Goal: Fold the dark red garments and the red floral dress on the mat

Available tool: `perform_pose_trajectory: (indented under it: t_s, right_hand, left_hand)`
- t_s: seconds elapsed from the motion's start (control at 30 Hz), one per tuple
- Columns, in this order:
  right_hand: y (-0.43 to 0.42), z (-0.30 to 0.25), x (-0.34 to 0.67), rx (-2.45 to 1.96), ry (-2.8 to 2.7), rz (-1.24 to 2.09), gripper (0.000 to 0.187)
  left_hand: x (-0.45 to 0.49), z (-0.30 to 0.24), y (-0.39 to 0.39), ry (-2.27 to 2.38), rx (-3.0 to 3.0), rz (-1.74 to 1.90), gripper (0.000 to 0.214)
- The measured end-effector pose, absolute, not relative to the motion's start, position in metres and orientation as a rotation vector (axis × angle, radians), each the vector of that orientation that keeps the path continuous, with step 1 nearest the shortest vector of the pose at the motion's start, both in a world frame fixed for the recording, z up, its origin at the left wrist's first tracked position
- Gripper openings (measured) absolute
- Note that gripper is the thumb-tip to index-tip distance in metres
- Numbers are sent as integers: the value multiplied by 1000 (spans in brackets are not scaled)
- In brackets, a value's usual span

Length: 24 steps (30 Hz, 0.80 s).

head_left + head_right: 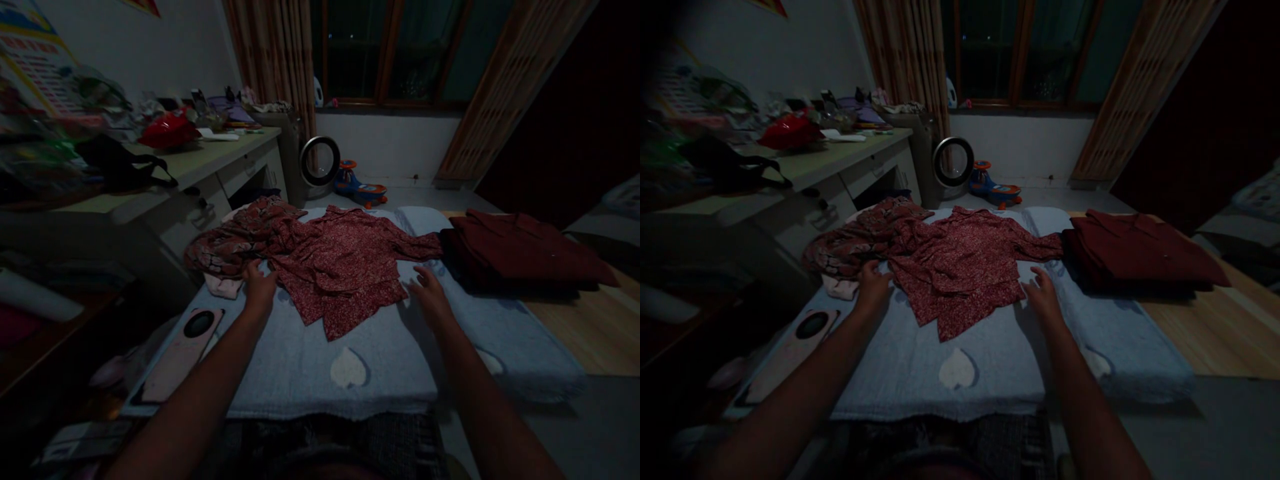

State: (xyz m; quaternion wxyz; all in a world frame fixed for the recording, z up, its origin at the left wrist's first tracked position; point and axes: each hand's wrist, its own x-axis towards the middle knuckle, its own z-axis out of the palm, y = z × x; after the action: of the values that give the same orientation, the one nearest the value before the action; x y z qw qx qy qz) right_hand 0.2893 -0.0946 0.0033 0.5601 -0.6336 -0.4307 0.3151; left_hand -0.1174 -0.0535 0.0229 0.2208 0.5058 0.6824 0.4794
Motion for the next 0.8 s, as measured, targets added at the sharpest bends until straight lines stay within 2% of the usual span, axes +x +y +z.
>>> perform_pose_trajectory:
  t_s: [0.07,0.13,0.2,0.3,0.37,0.47,0.6,0.73,0.8]
  right_hand:
    - [-96,-3,288,-1614,-1300,618,48]
    - [-92,-5,285,-1647,-1530,500,51]
    - [-84,-4,279,-1642,-1718,378,54]
    - [-69,-2,268,-1652,-1946,217,58]
    - [-59,1,263,-1697,-2059,168,51]
    - [-43,9,260,-1777,-2173,173,32]
    - [-22,35,265,-1629,-2262,299,18]
    - [-2,61,265,-1540,-2035,741,14]
    - [7,68,260,-1507,-1730,938,9]
  left_hand:
    - [-103,23,-74,1770,1682,1241,31]
    - [-88,26,-95,1485,1993,921,19]
    - [-75,28,-114,1275,2218,625,18]
    - [-63,26,-135,1215,2398,425,45]
    - [-58,21,-141,1289,2434,412,56]
    - [-52,12,-141,1407,2454,436,49]
    - [-44,3,-138,1389,2549,516,37]
    - [-35,1,-143,1338,2636,560,56]
    - [-31,1,-146,1282,2653,513,50]
